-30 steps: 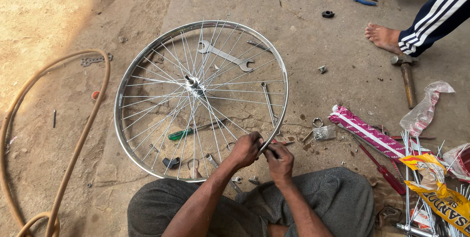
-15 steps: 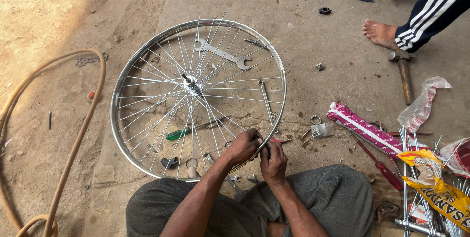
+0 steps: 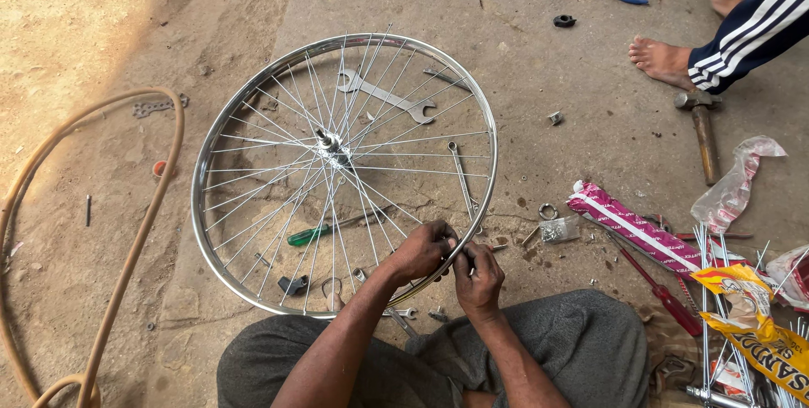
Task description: The person sits on the ground and uses a spoke wrench to tighten and loosen the nipples on a bicycle wheel rim. They rotate the wheel to access different spokes and adjust tension to true the wheel.
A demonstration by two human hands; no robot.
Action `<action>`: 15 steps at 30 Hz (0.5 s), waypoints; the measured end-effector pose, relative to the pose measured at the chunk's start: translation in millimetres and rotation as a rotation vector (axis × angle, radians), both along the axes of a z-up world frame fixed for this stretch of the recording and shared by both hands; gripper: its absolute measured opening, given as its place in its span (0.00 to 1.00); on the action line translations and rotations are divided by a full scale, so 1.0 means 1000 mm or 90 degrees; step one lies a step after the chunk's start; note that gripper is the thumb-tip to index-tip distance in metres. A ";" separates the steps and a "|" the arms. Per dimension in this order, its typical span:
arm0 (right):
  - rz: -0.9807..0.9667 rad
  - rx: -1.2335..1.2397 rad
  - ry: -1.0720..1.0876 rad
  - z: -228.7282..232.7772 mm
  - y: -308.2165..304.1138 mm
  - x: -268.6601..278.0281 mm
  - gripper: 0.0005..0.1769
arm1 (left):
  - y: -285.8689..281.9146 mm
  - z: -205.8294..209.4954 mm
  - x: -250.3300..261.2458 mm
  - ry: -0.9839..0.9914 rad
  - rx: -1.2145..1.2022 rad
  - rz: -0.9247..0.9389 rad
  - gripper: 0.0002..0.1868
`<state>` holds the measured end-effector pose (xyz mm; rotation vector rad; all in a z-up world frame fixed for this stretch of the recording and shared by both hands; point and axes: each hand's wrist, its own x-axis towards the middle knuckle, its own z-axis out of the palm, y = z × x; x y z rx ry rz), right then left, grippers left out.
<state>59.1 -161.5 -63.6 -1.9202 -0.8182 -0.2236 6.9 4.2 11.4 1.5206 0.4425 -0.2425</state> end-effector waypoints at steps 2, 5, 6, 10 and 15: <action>0.004 -0.024 -0.098 0.002 -0.001 0.000 0.08 | -0.002 -0.002 0.002 -0.008 -0.001 0.006 0.11; 0.022 -0.044 -0.186 0.006 -0.004 -0.002 0.10 | -0.009 -0.006 0.008 0.053 0.130 -0.015 0.13; 0.030 -0.046 -0.207 0.008 -0.004 -0.001 0.11 | -0.011 -0.007 0.011 0.085 0.196 -0.027 0.15; -0.001 -0.016 -0.008 0.004 -0.003 -0.006 0.12 | -0.012 -0.016 0.007 0.037 0.211 0.001 0.15; 0.022 0.033 0.000 -0.002 -0.004 -0.011 0.15 | -0.017 -0.018 -0.001 0.044 0.078 0.033 0.13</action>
